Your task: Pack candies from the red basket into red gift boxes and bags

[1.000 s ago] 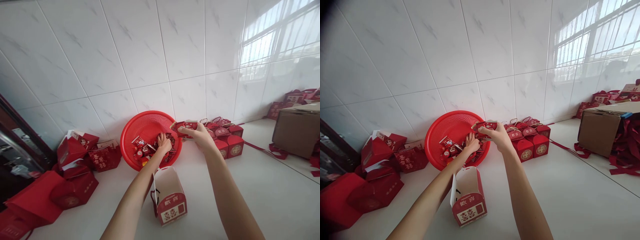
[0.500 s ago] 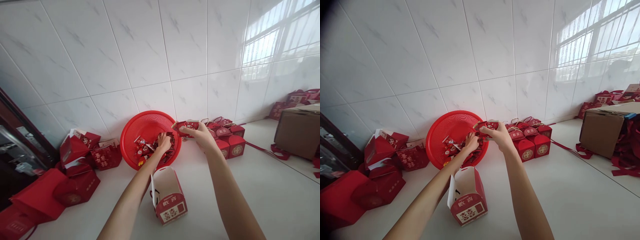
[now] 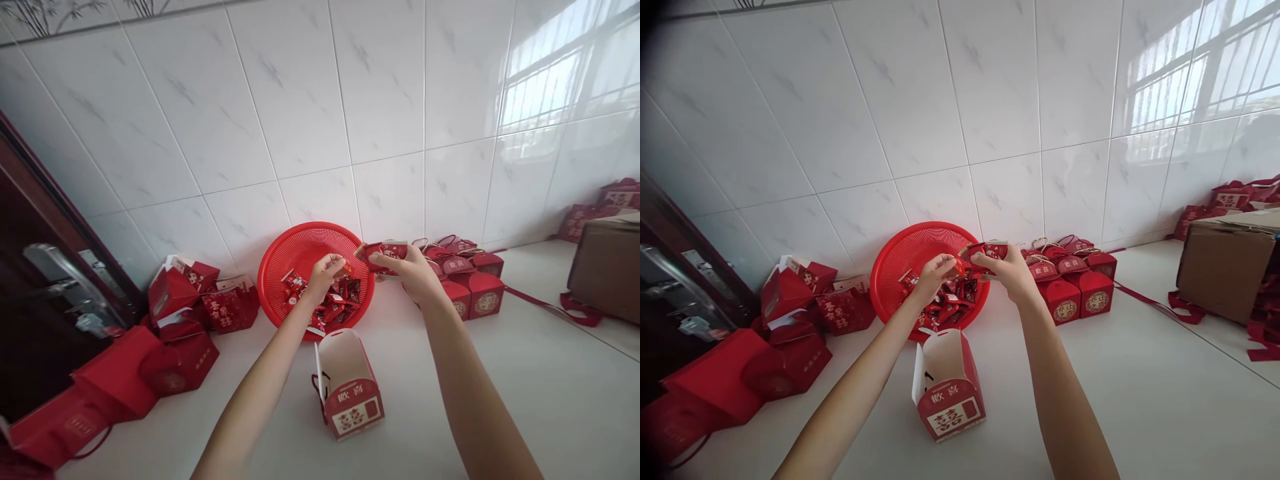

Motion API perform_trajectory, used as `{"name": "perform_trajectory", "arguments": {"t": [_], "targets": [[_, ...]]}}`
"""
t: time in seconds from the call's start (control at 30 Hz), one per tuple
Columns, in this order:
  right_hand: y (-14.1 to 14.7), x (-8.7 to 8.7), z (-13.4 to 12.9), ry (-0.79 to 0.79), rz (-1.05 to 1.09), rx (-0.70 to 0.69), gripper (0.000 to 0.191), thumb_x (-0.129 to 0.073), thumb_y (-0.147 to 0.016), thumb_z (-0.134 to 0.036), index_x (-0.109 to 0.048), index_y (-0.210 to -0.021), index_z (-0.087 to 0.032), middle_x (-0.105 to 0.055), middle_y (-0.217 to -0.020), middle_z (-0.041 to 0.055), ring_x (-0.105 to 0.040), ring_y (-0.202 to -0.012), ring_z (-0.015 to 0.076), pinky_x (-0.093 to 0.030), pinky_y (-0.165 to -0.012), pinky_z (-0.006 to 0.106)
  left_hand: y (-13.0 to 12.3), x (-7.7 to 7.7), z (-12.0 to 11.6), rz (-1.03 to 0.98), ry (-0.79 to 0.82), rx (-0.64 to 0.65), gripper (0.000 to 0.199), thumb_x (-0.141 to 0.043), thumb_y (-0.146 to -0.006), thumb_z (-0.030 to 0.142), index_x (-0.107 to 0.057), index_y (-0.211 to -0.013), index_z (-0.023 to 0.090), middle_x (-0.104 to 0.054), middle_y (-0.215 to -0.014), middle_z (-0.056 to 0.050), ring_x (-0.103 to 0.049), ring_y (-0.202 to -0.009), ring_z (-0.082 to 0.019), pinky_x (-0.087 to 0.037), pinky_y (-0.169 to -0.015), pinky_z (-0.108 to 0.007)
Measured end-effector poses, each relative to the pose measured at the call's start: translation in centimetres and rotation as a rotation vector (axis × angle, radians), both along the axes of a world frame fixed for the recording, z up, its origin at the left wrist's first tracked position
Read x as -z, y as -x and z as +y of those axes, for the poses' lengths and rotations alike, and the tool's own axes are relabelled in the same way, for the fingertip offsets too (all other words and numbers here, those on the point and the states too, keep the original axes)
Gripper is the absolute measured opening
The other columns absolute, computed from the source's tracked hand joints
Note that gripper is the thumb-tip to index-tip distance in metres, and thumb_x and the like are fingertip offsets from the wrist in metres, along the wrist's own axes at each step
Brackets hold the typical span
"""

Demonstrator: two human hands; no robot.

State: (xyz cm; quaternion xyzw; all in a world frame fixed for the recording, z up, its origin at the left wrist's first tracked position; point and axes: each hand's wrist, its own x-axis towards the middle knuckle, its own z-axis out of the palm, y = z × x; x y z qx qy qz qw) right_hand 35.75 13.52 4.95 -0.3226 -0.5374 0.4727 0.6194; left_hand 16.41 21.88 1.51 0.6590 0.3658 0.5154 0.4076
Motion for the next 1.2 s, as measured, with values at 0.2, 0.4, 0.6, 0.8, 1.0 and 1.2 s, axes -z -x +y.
{"name": "perform_trajectory", "arguments": {"t": [0.2, 0.4, 0.6, 0.8, 1.0, 1.2], "targets": [[0.4, -0.2, -0.6, 0.007, -0.073, -0.161, 0.029, -0.083, -0.065, -0.039, -0.072, -0.081, -0.017, -0.069, -0.078, 0.0043, -0.065, -0.076, 0.0188, -0.055, -0.064, 0.029, 0.8, -1.1, -5.1, -0.269, 0.128, 0.03, 0.048, -0.091, -0.056, 0.045, -0.074, -0.091, 0.017, -0.071, -0.081, -0.001, -0.064, -0.075, -0.013, -0.052, -0.075, -0.026], [1.1, -0.7, -1.6, -0.016, -0.202, -0.337, 0.03, -0.083, -0.068, -0.04, -0.071, -0.08, -0.016, -0.065, -0.073, 0.0019, -0.06, -0.068, 0.0147, -0.053, -0.062, 0.029, 1.6, -1.3, -8.8, -0.328, 0.116, 0.007, 0.041, -0.091, -0.057, 0.045, -0.077, -0.083, 0.017, -0.073, -0.077, -0.002, -0.067, -0.074, -0.014, -0.055, -0.074, -0.027], [1.4, -1.4, -2.8, -0.07, -0.248, -0.325, 0.027, -0.081, -0.071, -0.037, -0.074, -0.083, -0.015, -0.065, -0.072, 0.0028, -0.057, -0.064, 0.0142, -0.052, -0.061, 0.029, 2.9, -1.5, -11.0, -0.224, 0.092, -0.065, 0.039, -0.091, -0.057, 0.041, -0.076, -0.081, 0.016, -0.072, -0.072, -0.001, -0.064, -0.066, -0.012, -0.054, -0.065, -0.024], [1.2, -1.9, -3.8, -0.106, -0.312, -0.28, 0.022, -0.079, -0.076, -0.036, -0.073, -0.085, -0.016, -0.066, -0.073, 0.0032, -0.057, -0.064, 0.0146, -0.052, -0.061, 0.03, 4.0, -1.5, -12.2, 0.047, 0.032, -0.035, 0.031, -0.085, -0.066, 0.04, -0.077, -0.085, 0.017, -0.077, -0.085, -0.007, -0.071, -0.08, -0.02, -0.057, -0.075, -0.031], [1.3, -1.9, -3.9, -0.159, -0.384, -0.337, 0.018, -0.078, -0.079, -0.033, -0.072, -0.083, -0.017, -0.066, -0.075, 0.0023, -0.059, -0.066, 0.0146, -0.051, -0.063, 0.028, 4.6, -1.7, -12.9, 0.416, -0.058, 0.008, 0.022, -0.075, -0.078, 0.031, -0.078, -0.095, 0.019, -0.078, -0.102, -0.008, -0.071, -0.099, -0.026, -0.056, -0.092, -0.038], [2.2, -1.9, -3.9, -0.158, -0.422, -0.456, 0.025, -0.079, -0.078, -0.036, -0.073, -0.091, -0.015, -0.07, -0.082, 0.0044, -0.062, -0.071, 0.0162, -0.052, -0.064, 0.028, 4.7, -2.6, -13.8, 0.115, -0.106, -0.013, 0.041, -0.077, -0.078, 0.036, -0.072, -0.115, 0.018, -0.077, -0.105, -0.009, -0.072, -0.097, -0.024, -0.059, -0.087, -0.035]]}}
